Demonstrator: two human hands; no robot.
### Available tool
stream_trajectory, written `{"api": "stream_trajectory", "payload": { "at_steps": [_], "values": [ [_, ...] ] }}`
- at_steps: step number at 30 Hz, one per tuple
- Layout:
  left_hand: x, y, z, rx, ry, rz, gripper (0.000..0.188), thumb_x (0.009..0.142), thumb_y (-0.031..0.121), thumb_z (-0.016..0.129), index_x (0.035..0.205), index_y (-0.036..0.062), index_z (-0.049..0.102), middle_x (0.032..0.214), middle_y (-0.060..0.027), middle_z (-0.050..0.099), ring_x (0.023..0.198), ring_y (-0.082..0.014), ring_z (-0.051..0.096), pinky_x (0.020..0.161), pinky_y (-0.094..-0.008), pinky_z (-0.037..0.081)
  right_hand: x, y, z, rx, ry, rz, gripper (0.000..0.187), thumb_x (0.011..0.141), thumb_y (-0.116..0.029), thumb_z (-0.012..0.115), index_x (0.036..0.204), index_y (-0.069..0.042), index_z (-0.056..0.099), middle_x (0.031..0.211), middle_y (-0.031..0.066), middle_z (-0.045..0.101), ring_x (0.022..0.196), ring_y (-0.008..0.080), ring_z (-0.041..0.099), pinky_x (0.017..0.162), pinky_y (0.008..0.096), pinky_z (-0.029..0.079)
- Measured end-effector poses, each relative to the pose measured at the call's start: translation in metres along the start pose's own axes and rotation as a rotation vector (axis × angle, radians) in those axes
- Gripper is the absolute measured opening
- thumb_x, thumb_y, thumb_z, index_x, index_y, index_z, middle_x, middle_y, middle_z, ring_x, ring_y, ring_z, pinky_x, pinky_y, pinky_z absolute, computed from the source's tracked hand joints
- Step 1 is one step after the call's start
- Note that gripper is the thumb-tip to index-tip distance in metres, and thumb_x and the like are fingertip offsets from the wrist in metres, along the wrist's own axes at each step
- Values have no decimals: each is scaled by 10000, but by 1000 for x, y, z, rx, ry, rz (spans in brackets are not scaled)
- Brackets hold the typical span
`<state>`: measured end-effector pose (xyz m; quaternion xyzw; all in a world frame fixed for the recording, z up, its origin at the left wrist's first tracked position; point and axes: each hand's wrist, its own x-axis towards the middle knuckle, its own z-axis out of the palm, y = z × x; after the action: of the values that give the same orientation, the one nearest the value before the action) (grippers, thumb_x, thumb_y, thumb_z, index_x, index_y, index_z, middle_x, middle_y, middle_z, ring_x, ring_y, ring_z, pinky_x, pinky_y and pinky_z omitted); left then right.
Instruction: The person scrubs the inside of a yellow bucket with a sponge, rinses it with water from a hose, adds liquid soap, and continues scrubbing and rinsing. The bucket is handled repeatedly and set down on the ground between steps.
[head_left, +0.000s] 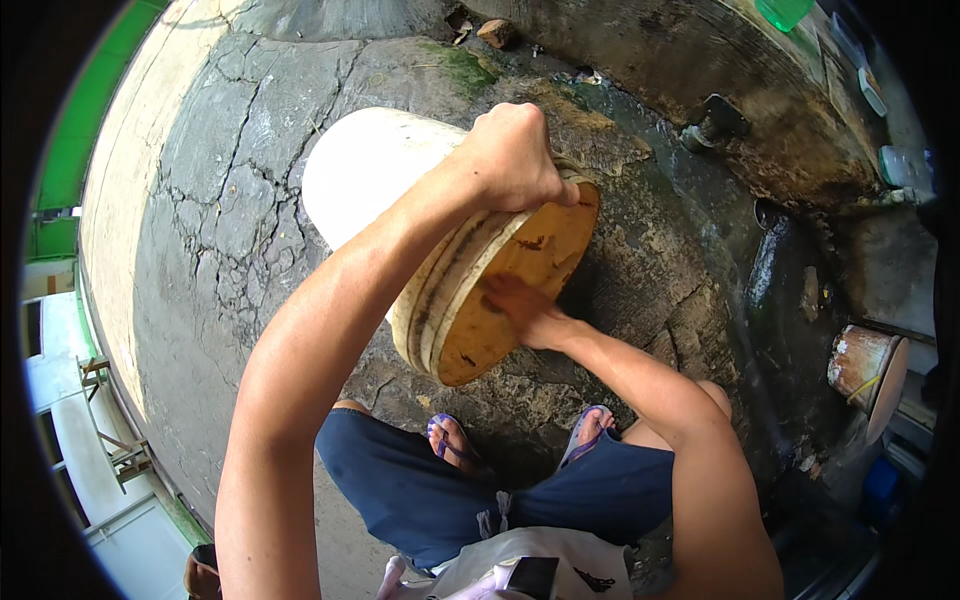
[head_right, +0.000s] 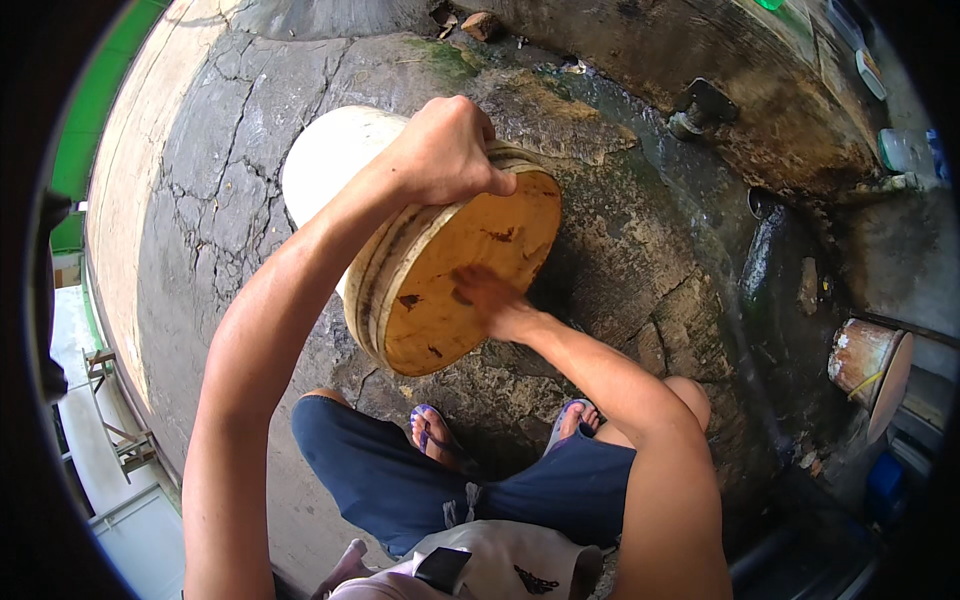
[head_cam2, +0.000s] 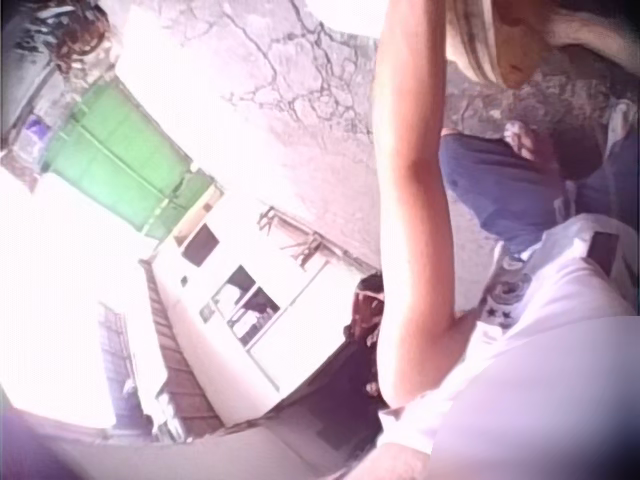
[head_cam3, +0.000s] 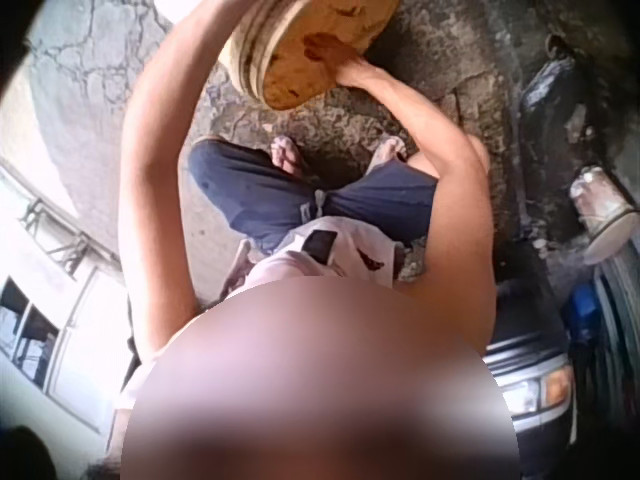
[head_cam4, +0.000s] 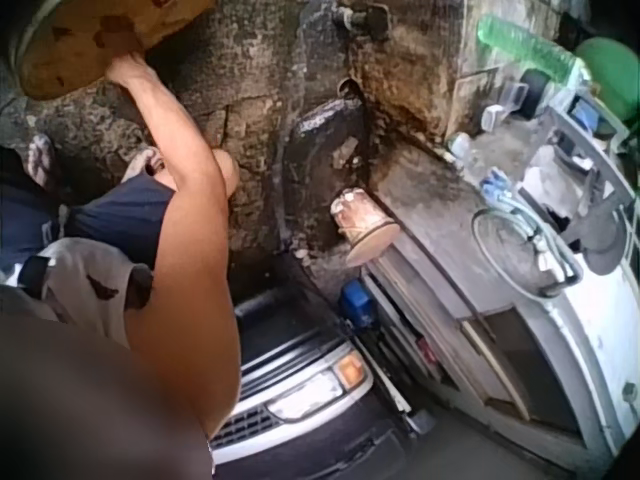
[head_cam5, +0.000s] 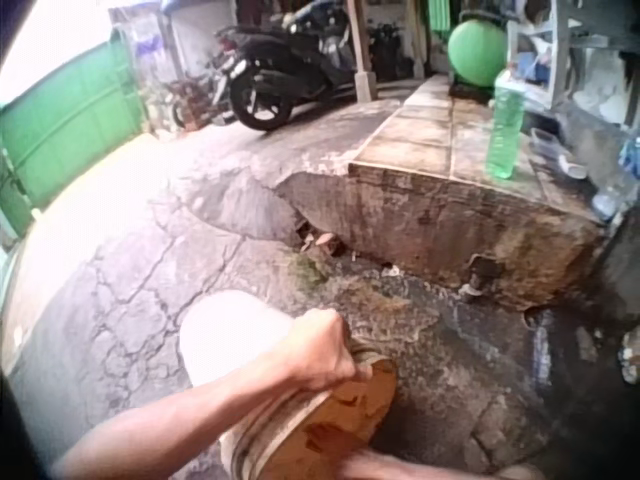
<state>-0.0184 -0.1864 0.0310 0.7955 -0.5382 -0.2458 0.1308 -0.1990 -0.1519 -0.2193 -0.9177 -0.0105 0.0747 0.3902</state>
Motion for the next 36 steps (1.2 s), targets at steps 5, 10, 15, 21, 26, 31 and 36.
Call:
{"api": "stream_trajectory", "payload": {
  "at_steps": [5,10,15,21,26,31,36],
  "values": [
    [17,-6,9,27,-71,-4,432,704,299,873,727,-102,713,664,-242,683,656,-332,711,693,-442,578,-10,-89,23,1041,-21,-170,709,889,-47,573,1569,-9,376,1595,246,406,1476,369,408,1212,396,346],
    [55,-10,-2,35,-61,-50,507,752,410,872,699,-75,735,642,-207,686,625,-282,695,666,-435,563,-32,-130,-15,551,419,-113,657,917,-275,730,1425,35,452,1342,261,555,1285,377,556,1076,438,444],
    [45,-11,-25,-11,360,82,807,822,636,789,1239,-51,707,1172,-275,727,1118,-361,716,968,-423,560,-8,-122,-49,695,907,36,478,1010,-459,665,892,4,647,706,132,614,653,292,631,627,429,502],
    [-97,-70,-41,-252,868,84,526,1019,362,643,1395,-4,611,1464,-220,588,1447,-371,472,1178,-506,385,1,-45,-89,1218,1220,318,522,1049,-484,607,780,-40,660,689,-31,581,648,78,481,575,291,390],
    [-184,-113,1,-383,1017,101,415,1057,231,555,1398,0,600,1479,-204,580,1542,-384,304,1237,-561,250,-7,-22,-81,1713,1265,251,619,1010,-445,669,1362,58,585,1348,143,647,1230,228,610,1060,389,484],
    [-221,-134,18,-393,1091,173,404,1043,168,547,1392,-34,569,1502,-263,536,1545,-388,300,1244,-548,224,18,-17,-82,1846,1108,26,732,1032,-566,542,1568,-88,402,1589,125,437,1437,315,435,1183,506,364],
    [-223,-146,20,-414,1122,164,398,1020,105,541,1382,-59,555,1468,-279,561,1520,-390,355,1243,-539,239,50,-37,-106,1874,1100,-53,733,1016,-569,574,1549,-87,429,1546,123,489,1393,320,483,1147,520,409]
  ]
}}
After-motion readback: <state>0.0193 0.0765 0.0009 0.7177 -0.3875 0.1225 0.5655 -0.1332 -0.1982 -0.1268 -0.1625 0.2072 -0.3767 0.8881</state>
